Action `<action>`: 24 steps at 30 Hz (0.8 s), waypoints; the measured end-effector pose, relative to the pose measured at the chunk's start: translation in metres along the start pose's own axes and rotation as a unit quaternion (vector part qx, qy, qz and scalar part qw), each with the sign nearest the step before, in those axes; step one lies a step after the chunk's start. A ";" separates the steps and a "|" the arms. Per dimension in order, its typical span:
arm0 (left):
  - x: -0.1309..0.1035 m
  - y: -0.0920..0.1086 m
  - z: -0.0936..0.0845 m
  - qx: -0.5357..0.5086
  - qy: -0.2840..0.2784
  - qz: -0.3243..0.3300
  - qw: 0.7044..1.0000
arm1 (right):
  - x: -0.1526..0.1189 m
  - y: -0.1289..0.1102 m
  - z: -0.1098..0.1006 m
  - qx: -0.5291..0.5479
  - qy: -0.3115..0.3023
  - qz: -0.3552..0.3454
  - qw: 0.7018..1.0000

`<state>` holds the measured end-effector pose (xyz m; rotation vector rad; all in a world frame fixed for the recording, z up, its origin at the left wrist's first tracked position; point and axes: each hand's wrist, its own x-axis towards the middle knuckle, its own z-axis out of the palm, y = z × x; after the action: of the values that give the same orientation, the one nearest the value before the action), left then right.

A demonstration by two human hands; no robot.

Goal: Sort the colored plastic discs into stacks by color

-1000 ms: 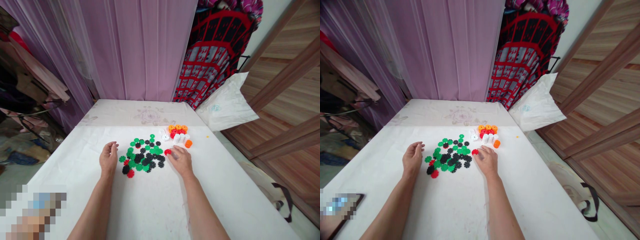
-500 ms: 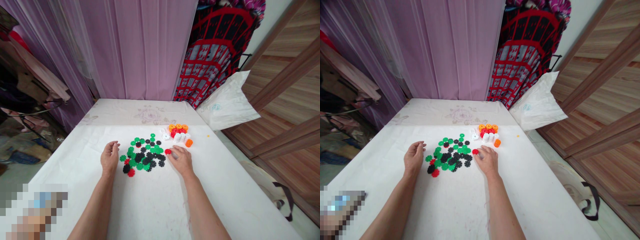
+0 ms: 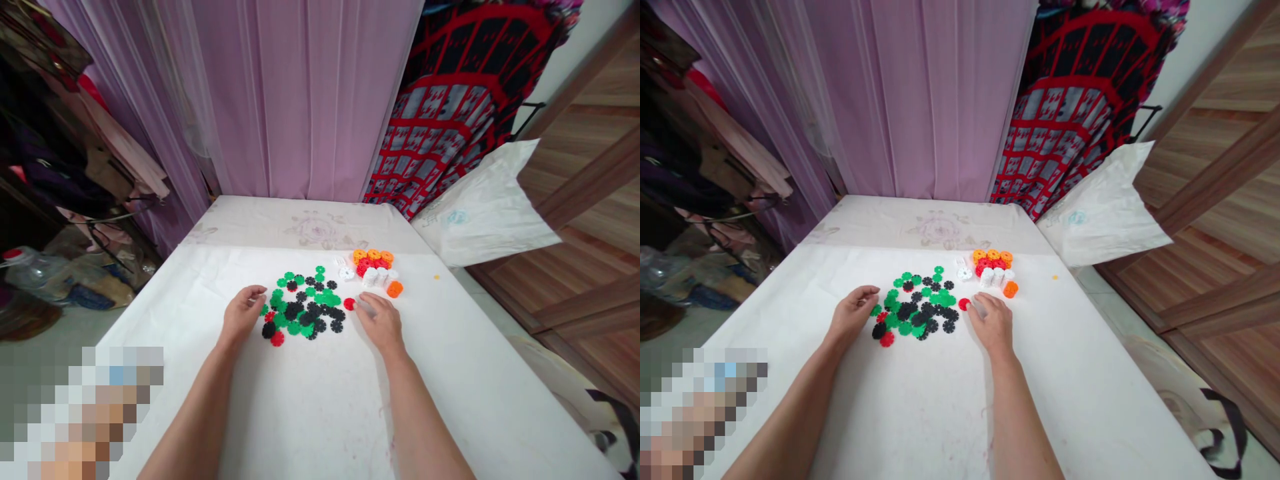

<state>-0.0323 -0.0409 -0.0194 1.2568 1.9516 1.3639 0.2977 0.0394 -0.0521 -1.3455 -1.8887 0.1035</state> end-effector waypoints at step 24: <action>-0.018 0.016 -0.021 0.068 -0.094 0.039 0.993 | 0.001 0.010 0.004 0.040 0.069 0.011 0.997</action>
<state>-0.0330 -0.0657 0.0008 1.4811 1.9078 1.1190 0.3030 0.0462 -0.0593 -1.2858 -1.7382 0.0942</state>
